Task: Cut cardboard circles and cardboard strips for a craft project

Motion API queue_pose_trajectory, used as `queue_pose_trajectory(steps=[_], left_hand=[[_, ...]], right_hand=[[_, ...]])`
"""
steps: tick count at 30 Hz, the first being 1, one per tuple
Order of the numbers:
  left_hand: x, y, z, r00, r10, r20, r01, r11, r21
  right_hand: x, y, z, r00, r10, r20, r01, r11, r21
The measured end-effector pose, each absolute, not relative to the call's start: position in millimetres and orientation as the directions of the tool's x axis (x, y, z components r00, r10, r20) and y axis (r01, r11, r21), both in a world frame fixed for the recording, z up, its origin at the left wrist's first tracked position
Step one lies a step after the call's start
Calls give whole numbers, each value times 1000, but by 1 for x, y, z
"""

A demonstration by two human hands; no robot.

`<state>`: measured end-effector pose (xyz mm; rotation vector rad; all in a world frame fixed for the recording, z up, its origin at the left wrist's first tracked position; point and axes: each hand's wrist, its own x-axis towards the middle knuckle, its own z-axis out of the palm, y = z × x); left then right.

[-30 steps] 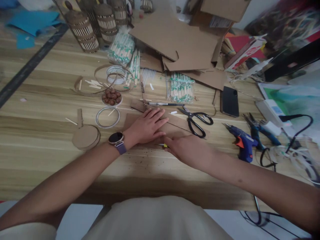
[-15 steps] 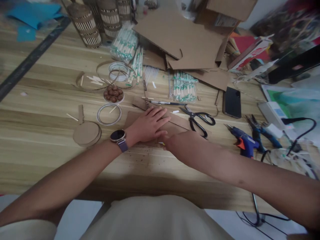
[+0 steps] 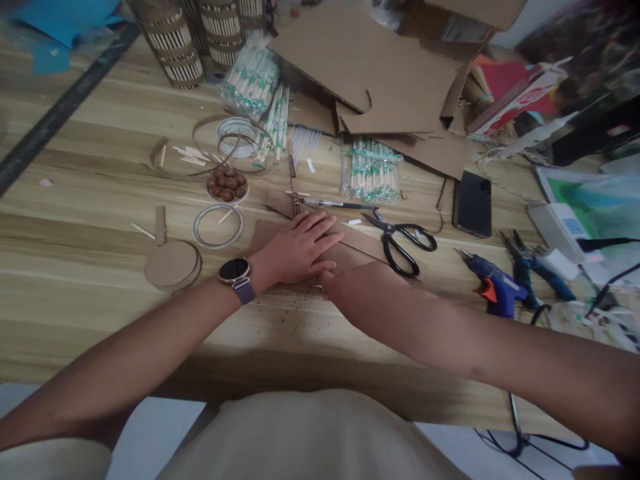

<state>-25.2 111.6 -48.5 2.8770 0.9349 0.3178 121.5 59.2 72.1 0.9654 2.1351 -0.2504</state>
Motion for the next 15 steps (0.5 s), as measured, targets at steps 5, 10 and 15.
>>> queue_pose_trajectory(steps=[5,10,15], left_hand=[[-27,111,-47,796,584,156,559,-810,179],[-27,110,-44,799,583,147,558,-810,182],[-25,109,-44,793,591,151,570,-806,160]], right_hand=[[132,57,68,-418,555,-719,714,690,117],[140,53,63,-433,558,-708,705,699,120],[138,53,61,-465,576,-673,741,669,60]])
